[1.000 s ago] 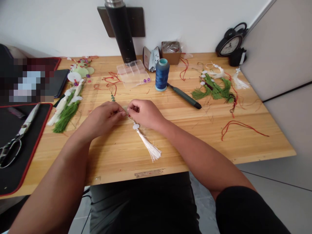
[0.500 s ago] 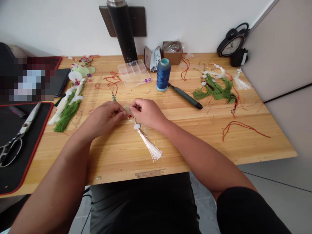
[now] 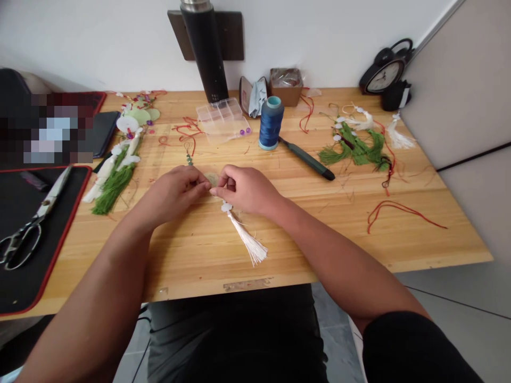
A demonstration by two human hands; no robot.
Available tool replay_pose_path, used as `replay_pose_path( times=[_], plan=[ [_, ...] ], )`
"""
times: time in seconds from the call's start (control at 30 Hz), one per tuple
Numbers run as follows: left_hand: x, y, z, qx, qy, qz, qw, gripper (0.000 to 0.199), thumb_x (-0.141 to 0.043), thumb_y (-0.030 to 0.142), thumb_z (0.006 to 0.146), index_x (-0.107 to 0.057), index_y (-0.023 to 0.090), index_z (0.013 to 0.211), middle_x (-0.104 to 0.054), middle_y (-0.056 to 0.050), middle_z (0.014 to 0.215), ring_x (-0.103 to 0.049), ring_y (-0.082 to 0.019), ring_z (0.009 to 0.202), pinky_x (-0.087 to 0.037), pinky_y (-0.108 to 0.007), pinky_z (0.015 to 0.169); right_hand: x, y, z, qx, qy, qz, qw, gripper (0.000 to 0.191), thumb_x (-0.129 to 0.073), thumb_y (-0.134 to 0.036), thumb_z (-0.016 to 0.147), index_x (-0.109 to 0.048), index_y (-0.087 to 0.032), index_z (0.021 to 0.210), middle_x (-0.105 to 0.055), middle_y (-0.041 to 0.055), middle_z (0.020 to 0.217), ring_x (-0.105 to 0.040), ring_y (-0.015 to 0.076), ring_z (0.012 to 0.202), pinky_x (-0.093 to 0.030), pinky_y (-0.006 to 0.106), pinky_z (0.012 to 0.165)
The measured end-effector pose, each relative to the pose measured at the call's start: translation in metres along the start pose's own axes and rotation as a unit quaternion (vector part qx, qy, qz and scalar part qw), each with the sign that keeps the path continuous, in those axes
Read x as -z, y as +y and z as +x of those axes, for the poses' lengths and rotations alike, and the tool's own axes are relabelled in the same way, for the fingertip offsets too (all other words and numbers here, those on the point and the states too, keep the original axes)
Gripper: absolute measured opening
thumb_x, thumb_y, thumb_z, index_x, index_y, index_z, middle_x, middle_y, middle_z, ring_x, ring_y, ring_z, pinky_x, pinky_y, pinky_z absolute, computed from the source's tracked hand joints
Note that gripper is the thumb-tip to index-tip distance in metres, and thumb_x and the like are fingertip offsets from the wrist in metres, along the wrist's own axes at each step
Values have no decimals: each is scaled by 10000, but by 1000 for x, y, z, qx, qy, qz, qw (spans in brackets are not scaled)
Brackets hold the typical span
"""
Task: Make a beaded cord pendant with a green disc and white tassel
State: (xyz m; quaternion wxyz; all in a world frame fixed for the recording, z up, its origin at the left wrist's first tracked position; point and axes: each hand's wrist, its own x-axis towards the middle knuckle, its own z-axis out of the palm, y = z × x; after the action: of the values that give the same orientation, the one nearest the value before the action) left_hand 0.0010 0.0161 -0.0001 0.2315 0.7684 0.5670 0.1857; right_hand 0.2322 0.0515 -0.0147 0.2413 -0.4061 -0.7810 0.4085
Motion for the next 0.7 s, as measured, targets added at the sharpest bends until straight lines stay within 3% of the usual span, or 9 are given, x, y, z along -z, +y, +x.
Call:
replay_pose_path(
  times=[0.27,0.7],
  plan=[
    [-1,-2,0,-5,1,-4,1000,284,-548,401,1023,-704,208,884,-743,-91,953,-666,-282,980,-525,-435,919,-3,-9,1,-12,-38,-105,994,214,-849,-360,945,-695,-235,1025,-694,-46,775,-608,162,724,-323,313,667],
    [-1,-1,1,-8,-9,1,1000,290,-538,406,1023,-697,209,880,-749,-98,966,-675,-286,979,-533,-444,927,-6,-8,2,2,-27,-125,992,46,-757,-264,980,-769,-235,1014,-775,-10,845,-633,172,743,-348,313,693]
  ],
)
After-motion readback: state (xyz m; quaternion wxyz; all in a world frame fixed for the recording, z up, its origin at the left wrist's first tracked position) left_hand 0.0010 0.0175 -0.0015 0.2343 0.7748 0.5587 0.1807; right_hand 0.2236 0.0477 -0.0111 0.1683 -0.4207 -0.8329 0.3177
